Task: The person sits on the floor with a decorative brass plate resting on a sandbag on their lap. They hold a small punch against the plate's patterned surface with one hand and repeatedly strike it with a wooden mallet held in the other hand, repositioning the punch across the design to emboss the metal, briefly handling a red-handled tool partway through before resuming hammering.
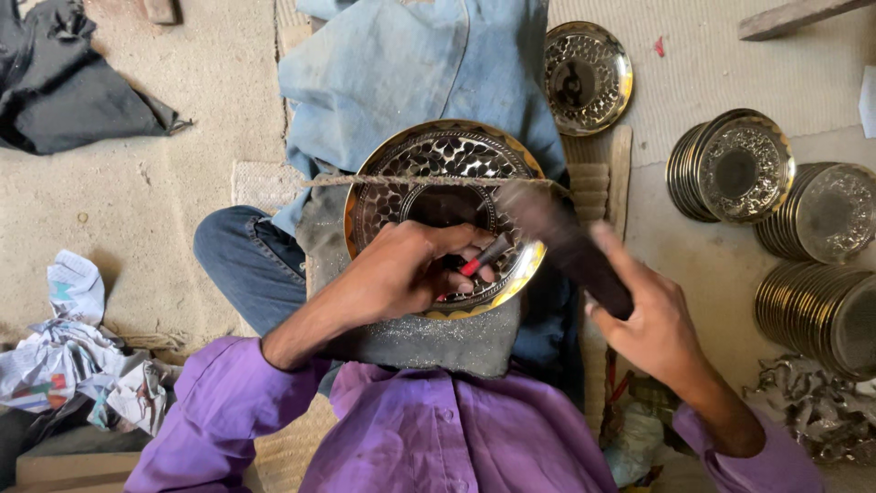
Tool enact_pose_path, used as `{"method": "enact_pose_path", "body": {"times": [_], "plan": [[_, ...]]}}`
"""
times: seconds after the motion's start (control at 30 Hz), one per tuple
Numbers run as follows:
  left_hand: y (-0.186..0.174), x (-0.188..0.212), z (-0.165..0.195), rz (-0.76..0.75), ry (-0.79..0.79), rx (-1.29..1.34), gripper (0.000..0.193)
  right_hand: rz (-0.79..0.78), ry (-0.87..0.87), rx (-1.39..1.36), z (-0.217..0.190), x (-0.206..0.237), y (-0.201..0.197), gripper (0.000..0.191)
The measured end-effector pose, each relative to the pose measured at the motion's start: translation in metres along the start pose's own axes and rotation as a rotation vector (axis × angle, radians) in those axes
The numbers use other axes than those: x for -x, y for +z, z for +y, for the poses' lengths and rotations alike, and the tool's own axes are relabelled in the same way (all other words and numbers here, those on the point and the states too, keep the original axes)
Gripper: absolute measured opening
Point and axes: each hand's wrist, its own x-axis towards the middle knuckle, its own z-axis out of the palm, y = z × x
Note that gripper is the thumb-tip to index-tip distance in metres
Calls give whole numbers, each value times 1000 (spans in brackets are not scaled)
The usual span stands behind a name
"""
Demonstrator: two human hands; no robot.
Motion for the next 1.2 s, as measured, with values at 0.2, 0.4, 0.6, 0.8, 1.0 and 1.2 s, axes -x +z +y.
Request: {"method": "enact_pose_path", "body": {"times": [0.2,0.4,0.6,0.8,1.0,1.2], "plan": [[-9,2,-2,-17,-36,1,65,21,-42,128,-7,0,8,100],[-16,2,-6,-42,-3,-31,62,-38,102,99,-11,-2,16,99],[-22,4,-13,-16,58,-154,57,-45,74,122,-14,-2,20,97],[-31,7,-18,-18,153,-188,62,-35,334,-151,-13,-1,32,91],[-42,8,-22,-31,108,-161,54,70,414,-326,-20,-2,43,77],[-54,4,-31,-58,166,-180,58,143,361,-625,-28,-14,48,105]]}}
